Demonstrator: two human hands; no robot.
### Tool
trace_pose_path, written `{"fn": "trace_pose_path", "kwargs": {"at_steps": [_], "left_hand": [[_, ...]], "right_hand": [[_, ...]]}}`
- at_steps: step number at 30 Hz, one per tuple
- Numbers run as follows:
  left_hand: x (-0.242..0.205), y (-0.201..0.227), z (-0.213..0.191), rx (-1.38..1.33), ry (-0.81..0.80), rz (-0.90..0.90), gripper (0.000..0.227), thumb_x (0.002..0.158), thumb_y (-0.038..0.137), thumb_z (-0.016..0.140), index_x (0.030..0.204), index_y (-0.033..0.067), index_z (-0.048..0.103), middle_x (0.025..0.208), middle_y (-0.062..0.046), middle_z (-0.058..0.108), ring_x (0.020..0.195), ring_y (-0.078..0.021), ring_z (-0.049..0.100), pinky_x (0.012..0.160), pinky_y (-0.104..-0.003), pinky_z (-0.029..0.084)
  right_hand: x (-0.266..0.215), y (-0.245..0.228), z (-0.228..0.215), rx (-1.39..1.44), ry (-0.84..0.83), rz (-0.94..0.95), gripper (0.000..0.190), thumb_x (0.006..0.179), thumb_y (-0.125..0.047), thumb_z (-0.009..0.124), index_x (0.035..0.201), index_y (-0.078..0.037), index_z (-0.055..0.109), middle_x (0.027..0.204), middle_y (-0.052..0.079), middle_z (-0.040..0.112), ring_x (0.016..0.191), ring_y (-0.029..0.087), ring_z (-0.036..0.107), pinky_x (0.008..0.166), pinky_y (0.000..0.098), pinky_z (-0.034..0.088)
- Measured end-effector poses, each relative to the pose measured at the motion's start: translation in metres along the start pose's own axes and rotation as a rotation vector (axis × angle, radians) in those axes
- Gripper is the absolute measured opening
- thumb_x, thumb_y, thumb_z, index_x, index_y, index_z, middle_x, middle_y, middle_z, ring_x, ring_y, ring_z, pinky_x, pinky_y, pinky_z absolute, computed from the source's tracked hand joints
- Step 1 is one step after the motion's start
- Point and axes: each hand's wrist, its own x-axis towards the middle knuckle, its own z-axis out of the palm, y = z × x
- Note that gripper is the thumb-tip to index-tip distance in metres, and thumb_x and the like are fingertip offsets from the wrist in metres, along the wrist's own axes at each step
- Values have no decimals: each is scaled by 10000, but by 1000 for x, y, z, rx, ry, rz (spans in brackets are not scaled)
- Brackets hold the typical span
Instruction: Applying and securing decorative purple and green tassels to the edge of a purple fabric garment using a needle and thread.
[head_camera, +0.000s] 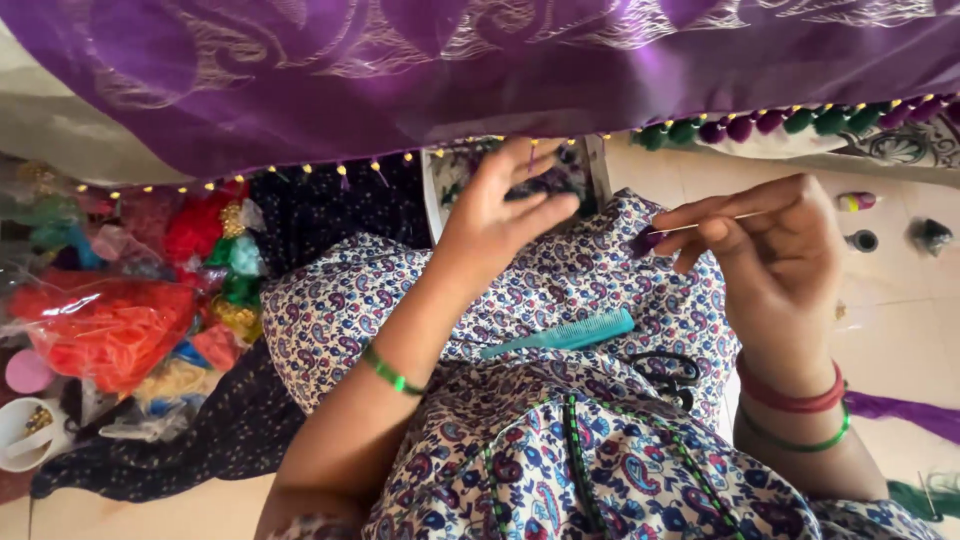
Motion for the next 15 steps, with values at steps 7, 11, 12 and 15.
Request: {"fn": "trace_pose_path", "kwargs": {"at_steps": [7,11,12,15], "left_hand": [[44,-23,58,-549,81,-94,227,987,79,748,1132,-95,738,1091,-160,770,981,-209,709,938,-343,575],[47,-17,63,-677,161,-83,172,939,91,745,1071,-19,739,1009,-91,769,927,-170,720,881,-318,583],[47,-17,62,-712,157,-113,171,946,95,741,1072,-22,743,1003,-96,765,922,-170,718,876,-315,586],[43,-16,61,-736,151,-127,160,964,93,740,1076,-22,742,979,-97,750,889,-170,701,850,-311,580]], "right_hand": [[-1,-1,-18,-101,61,-7,92,1145,48,559,1122,24,473,1068,259,718,895,199,718,788,268,574],[3,1,-21,-125,40,26,49,1114,49,539,1114,36,492,1076,250,720,901,192,719,796,270,577],[4,2,-20,-130,29,31,50,1108,57,540,1131,39,500,1069,248,722,901,193,716,792,271,572],[9,2,-13,-112,-2,20,67,1094,69,541,1144,41,507,1062,238,725,904,190,719,811,281,575]]}}
